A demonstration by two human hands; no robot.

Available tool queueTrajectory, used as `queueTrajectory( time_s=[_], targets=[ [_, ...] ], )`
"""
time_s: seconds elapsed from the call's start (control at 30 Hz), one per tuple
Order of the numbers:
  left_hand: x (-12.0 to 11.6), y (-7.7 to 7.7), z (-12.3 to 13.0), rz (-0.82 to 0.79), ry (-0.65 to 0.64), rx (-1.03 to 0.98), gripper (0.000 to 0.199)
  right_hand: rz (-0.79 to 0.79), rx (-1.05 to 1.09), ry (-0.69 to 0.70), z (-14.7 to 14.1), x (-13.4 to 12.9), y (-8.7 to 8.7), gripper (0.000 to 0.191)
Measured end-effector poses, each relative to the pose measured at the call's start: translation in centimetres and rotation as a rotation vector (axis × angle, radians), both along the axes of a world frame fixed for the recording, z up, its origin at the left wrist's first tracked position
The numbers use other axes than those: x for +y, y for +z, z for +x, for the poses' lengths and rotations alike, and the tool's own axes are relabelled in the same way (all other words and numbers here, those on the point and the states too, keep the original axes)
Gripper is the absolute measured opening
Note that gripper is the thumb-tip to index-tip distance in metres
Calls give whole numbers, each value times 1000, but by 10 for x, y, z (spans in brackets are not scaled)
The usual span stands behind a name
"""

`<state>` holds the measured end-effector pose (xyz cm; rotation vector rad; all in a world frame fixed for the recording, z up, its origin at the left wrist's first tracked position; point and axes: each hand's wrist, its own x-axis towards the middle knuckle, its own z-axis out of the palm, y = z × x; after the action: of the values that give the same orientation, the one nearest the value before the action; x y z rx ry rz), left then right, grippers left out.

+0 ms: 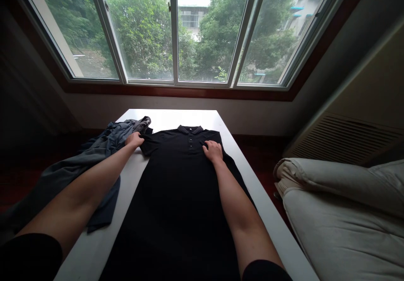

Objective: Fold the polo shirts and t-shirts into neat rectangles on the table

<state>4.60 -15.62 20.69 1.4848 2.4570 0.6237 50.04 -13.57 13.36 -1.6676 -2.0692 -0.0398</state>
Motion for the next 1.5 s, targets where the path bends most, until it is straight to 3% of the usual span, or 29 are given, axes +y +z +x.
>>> queueTrajectory(
  time_s=[0.1, 0.2, 0.4, 0.47, 0.63, 0.87, 1.07, 1.23, 1.5],
  targets=[
    [4, 14, 10, 85, -8, -6, 38, 18, 5, 12, 0, 1, -1, 38],
    [6, 20, 34, 128, -106, -43, 34, 12, 9, 6, 0, 2, -2, 37],
    [6, 10, 98, 108, -501, -232, 38, -27, 23, -10, 0, -2, 2, 37],
    [6, 3, 109, 90, -567, -254, 39, -38, 14, -12, -1, -5, 4, 38],
    [4, -24, 114, 22, -546, -125, 37, -109, -66, -38, -5, -11, 9, 46],
    [-4, -67, 119, -55, -544, 103, 67, -314, -142, -108, -13, -6, 5, 67],
    [8, -69, 111, -127, -511, 173, 81, -402, -149, -67, -12, 6, 8, 74],
    [13, -68, 111, -122, -492, 167, 85, -491, -207, 23, 7, 16, 16, 75],
    [15, -70, 102, -106, -475, 154, 84, -349, -188, -23, 21, 2, 4, 69]
  ],
)
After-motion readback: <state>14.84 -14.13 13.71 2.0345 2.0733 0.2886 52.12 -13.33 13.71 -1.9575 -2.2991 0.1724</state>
